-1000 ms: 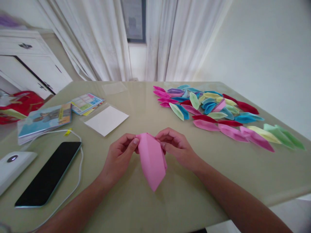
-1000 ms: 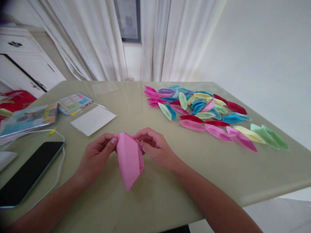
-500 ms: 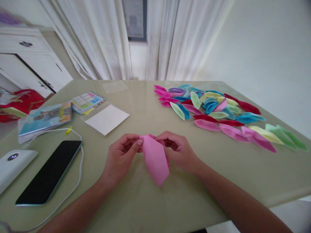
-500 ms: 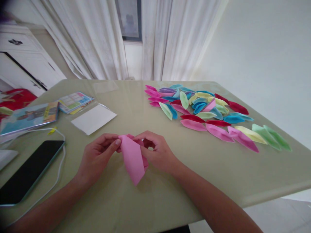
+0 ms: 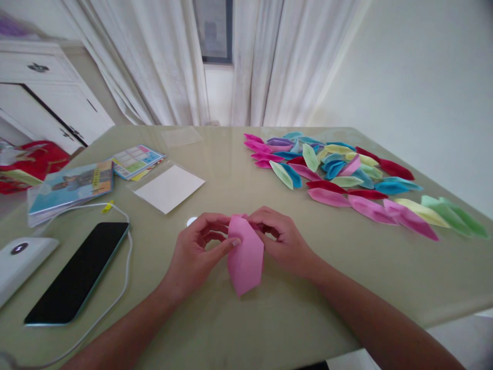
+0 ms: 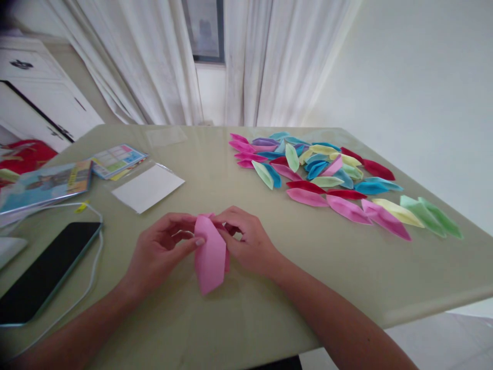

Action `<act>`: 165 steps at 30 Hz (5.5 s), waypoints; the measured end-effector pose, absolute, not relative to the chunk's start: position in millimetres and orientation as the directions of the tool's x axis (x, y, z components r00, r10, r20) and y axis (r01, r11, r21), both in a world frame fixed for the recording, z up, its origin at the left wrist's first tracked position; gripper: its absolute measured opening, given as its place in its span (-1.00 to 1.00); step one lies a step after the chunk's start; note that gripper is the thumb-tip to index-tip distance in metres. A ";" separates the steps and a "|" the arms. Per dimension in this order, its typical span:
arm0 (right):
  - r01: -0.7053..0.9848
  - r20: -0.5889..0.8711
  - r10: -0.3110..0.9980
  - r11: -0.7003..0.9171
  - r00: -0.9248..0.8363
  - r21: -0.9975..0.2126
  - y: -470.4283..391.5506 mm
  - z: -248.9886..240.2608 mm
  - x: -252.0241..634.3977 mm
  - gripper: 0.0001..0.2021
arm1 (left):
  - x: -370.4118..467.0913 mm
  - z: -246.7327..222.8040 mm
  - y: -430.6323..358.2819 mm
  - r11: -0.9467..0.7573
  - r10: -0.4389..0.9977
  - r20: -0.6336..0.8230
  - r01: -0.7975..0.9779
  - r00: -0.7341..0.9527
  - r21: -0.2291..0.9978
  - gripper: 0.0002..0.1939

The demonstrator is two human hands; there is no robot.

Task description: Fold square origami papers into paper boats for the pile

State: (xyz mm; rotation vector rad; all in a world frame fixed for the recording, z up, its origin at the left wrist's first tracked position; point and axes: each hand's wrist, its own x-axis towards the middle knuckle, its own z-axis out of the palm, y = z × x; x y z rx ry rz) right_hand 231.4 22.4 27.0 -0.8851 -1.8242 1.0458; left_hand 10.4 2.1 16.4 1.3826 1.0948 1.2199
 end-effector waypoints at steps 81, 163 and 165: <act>0.055 0.061 0.902 0.093 -0.427 -0.994 20.6 24.1 221.9 -0.74 | 13.9 17.9 -1.5 0.172 0.966 -0.066 -0.427 0.252 0.888 -0.79; -0.134 0.028 0.943 -0.017 -0.331 -0.991 24.2 27.8 223.2 -0.63 | 13.0 26.7 -4.5 -0.147 0.932 0.153 -0.044 0.328 0.988 -0.82; -0.138 0.034 0.942 -0.013 -0.334 -0.990 23.8 28.4 223.0 -0.66 | 12.9 26.9 -4.2 -0.163 0.929 0.168 -0.041 0.331 0.986 -0.82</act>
